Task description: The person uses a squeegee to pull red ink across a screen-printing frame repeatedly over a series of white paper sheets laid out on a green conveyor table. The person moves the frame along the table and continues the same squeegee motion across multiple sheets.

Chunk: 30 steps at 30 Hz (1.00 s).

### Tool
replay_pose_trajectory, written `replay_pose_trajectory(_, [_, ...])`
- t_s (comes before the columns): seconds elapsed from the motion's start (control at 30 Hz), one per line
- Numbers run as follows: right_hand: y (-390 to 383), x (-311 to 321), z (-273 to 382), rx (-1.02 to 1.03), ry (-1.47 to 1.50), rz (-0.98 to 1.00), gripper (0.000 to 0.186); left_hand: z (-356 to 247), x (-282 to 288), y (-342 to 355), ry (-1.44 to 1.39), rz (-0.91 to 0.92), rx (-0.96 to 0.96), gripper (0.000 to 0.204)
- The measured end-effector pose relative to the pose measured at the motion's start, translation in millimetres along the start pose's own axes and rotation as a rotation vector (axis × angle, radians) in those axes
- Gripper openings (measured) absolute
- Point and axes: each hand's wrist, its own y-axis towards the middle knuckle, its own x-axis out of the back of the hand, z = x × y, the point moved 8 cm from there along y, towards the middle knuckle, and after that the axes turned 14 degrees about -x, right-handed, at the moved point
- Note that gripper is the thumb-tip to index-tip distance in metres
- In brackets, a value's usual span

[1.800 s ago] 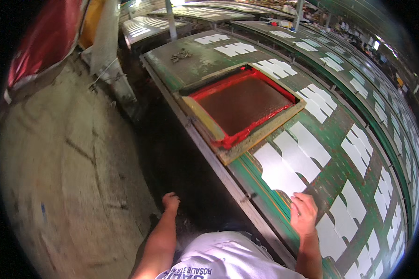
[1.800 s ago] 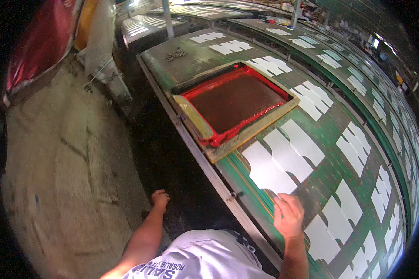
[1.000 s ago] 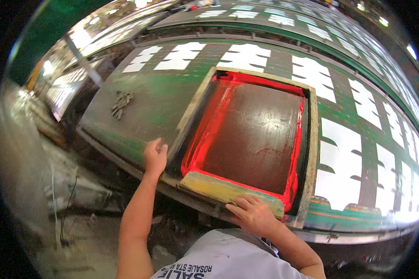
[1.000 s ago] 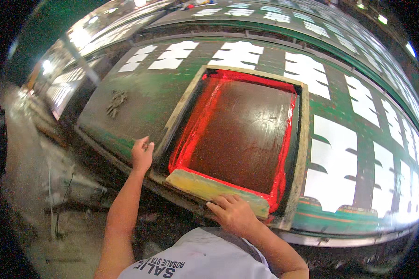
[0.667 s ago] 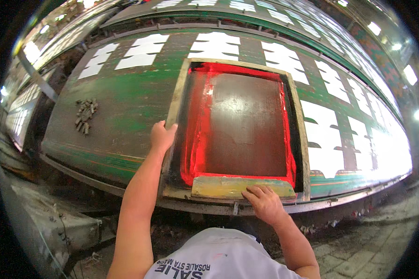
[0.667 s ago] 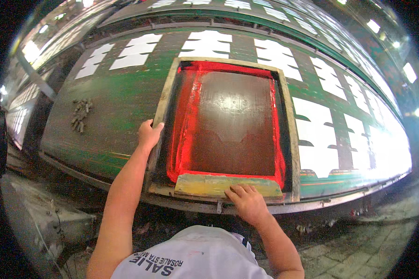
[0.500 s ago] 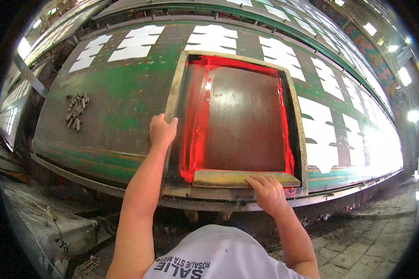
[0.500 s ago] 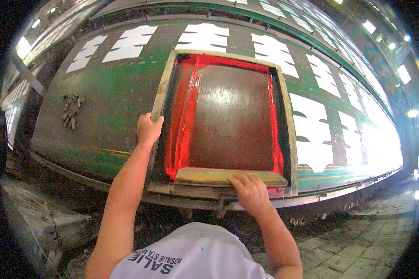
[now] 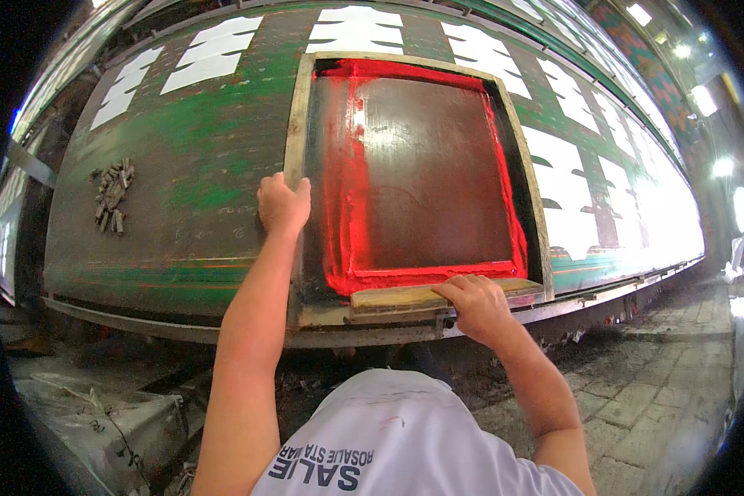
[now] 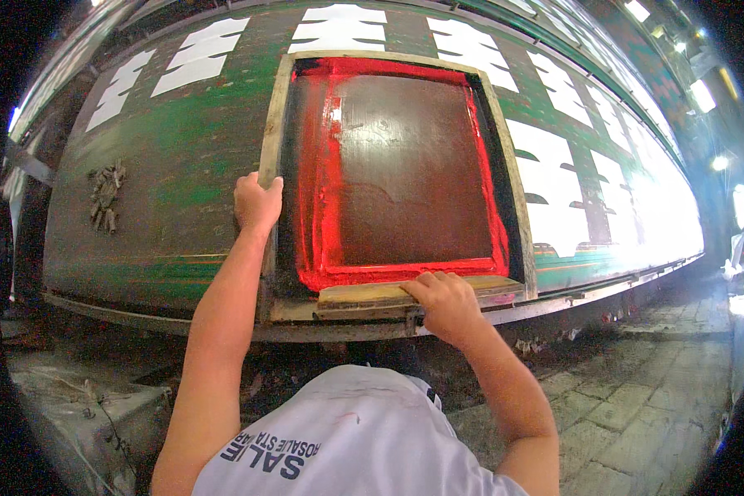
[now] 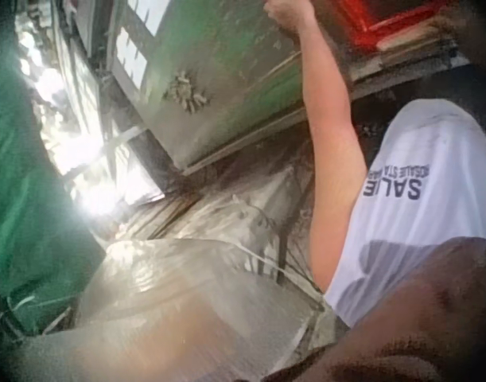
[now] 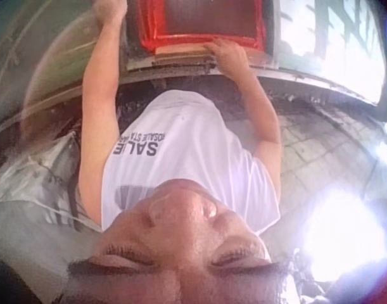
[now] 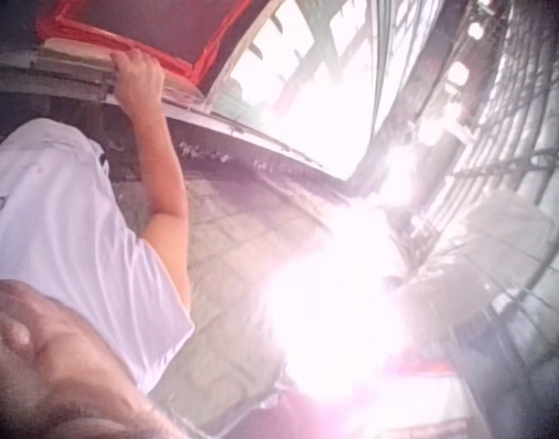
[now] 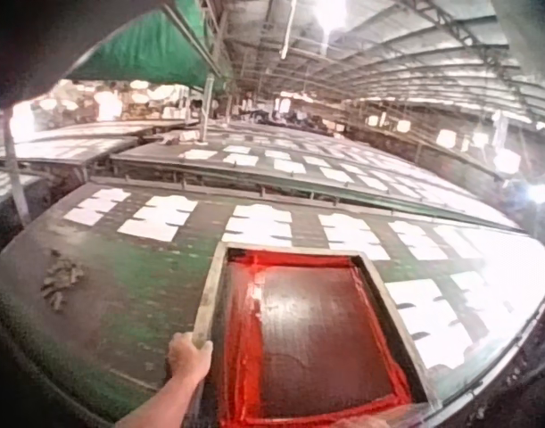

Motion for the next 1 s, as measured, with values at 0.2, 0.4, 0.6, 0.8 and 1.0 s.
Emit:
replay_pose_trajectory(0.2, [5,-12,3,0.053,-0.030,-0.157,0.053,3,-4,-1,-0.033,0.015,0.003,0.055])
replay_pose_trajectory(0.4, [101,-21,-19,0.094,-0.074,-0.324,0.049,0,3,-4,-0.062,-0.067,-0.061,0.050])
replay_pose_trajectory(0.6, [270,-11,-69,0.024,-0.128,-0.346,0.049,-1,4,-2,-0.049,-0.138,-0.057,0.045])
replay_pose_trajectory(0.8, [421,9,-113,-0.013,-0.201,-0.309,0.045,-4,4,-1,-0.044,-0.180,-0.069,0.040])
replay_pose_trajectory(1.0, [526,35,-144,-0.071,-0.220,-0.171,0.049,-12,6,-1,0.021,-0.188,-0.084,0.034])
